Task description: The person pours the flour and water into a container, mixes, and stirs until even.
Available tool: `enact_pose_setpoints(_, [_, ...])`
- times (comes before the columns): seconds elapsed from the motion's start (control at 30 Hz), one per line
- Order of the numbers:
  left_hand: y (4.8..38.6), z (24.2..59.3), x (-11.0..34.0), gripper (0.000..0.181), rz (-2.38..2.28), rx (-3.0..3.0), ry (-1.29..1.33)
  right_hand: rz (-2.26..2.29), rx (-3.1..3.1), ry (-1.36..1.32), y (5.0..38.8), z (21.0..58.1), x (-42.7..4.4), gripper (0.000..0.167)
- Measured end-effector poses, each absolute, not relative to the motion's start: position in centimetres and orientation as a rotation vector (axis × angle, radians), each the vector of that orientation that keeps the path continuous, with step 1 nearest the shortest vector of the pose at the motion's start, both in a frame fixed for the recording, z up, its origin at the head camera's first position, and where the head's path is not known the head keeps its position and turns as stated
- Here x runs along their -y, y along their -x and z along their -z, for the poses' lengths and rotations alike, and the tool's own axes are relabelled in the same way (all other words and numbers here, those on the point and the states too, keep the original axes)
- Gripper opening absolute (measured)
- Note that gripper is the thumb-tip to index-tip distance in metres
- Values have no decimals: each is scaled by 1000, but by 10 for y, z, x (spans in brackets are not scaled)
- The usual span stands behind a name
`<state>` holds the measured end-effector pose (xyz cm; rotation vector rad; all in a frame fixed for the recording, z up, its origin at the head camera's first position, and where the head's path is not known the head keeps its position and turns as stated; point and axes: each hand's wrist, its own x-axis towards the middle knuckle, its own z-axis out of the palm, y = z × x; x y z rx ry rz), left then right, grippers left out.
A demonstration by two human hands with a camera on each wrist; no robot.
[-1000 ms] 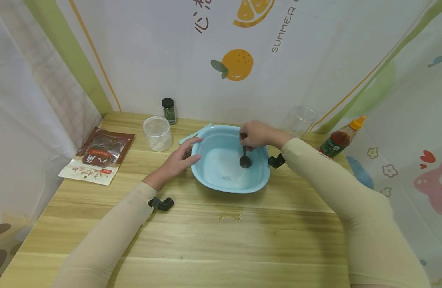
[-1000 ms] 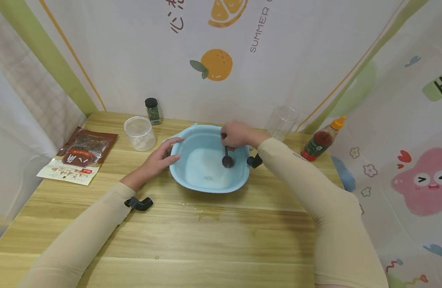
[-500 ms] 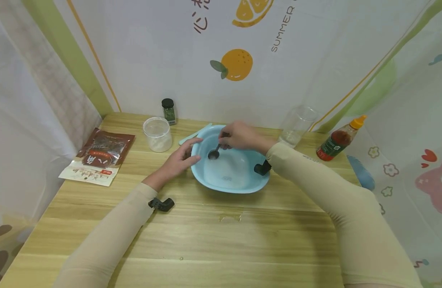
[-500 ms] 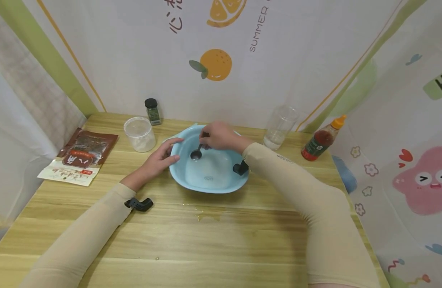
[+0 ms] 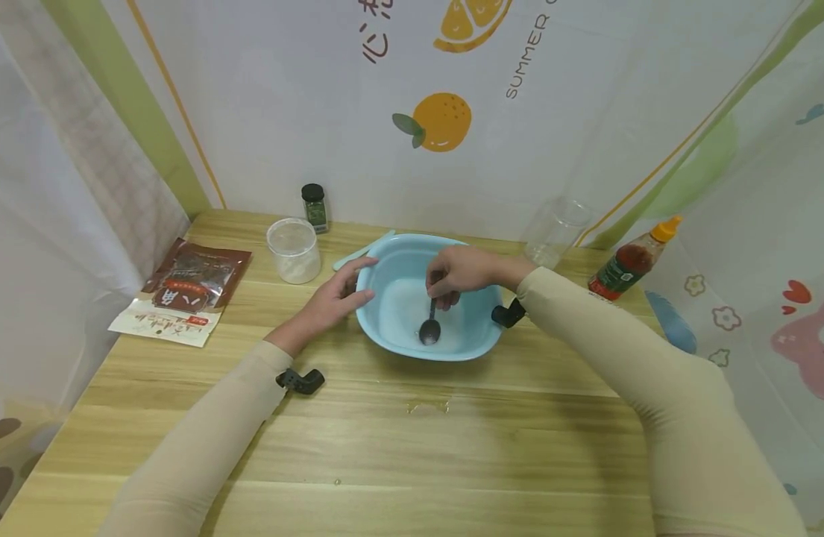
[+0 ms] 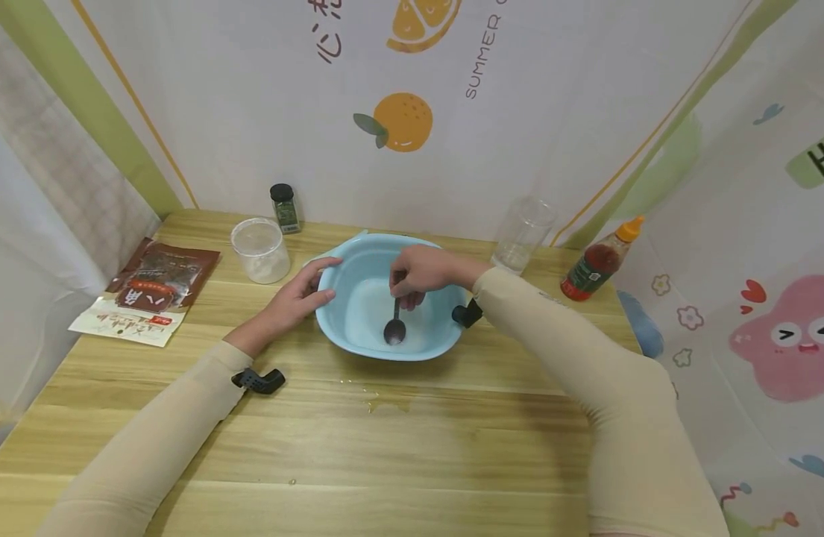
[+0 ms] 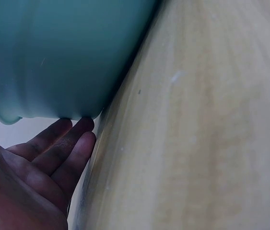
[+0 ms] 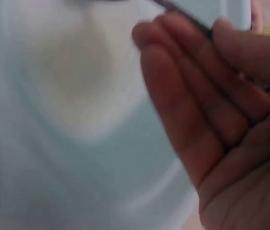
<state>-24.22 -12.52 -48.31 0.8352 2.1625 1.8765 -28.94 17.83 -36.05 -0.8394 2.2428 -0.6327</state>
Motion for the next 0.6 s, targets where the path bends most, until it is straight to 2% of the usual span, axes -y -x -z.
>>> enact_pose_setpoints(0.27, [242,483,124,62,-1874,-2166,-841,595,-2568,732,296,355,-183,18])
enact_pose_setpoints(0.6, [242,485,125,63,-1876,-2171,-843,693,-2405,722,294,357,-182,16])
